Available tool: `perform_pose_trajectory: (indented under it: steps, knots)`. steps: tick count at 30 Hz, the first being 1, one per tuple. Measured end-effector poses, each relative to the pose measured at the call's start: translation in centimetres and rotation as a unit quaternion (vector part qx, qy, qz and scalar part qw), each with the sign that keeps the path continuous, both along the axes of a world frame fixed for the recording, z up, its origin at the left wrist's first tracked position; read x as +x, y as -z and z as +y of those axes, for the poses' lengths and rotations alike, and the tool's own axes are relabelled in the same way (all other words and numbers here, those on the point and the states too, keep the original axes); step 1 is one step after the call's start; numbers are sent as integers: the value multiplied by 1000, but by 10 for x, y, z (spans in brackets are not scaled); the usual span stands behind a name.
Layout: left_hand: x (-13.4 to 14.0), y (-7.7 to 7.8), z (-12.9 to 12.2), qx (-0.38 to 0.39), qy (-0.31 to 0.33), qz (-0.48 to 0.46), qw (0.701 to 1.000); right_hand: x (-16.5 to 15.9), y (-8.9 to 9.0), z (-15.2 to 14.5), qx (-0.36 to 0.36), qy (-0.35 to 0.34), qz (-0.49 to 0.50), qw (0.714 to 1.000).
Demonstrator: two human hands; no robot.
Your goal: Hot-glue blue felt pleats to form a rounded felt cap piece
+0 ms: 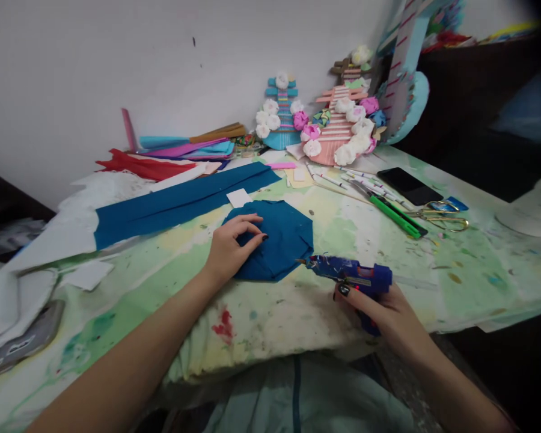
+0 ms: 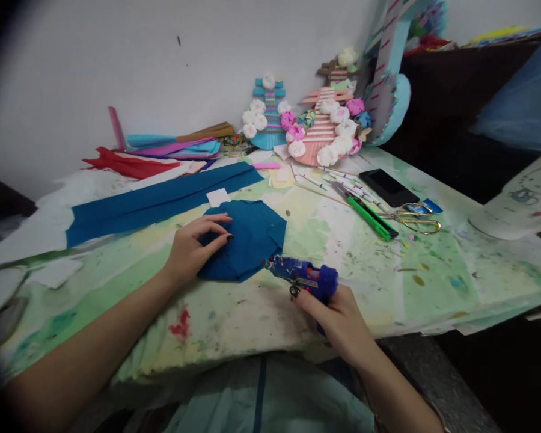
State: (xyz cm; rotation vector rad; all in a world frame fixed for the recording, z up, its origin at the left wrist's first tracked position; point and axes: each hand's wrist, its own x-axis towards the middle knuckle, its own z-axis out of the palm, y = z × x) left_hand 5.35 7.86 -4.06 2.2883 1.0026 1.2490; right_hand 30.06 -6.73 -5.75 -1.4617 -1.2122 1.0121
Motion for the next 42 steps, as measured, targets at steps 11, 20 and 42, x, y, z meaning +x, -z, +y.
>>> perform_pose_trajectory:
  steps: [11,20,42]
  knots:
    - [6,5,-3,-53,35,-50,997,-14,-4,4,-6,-122,-156,980]
    - [7,5,-4,-7,50,7,999,-22,-7,8,-2,-120,-181,976]
    - [7,15,-4,62,53,206,975,6,-10,14,15,-38,-207,978]
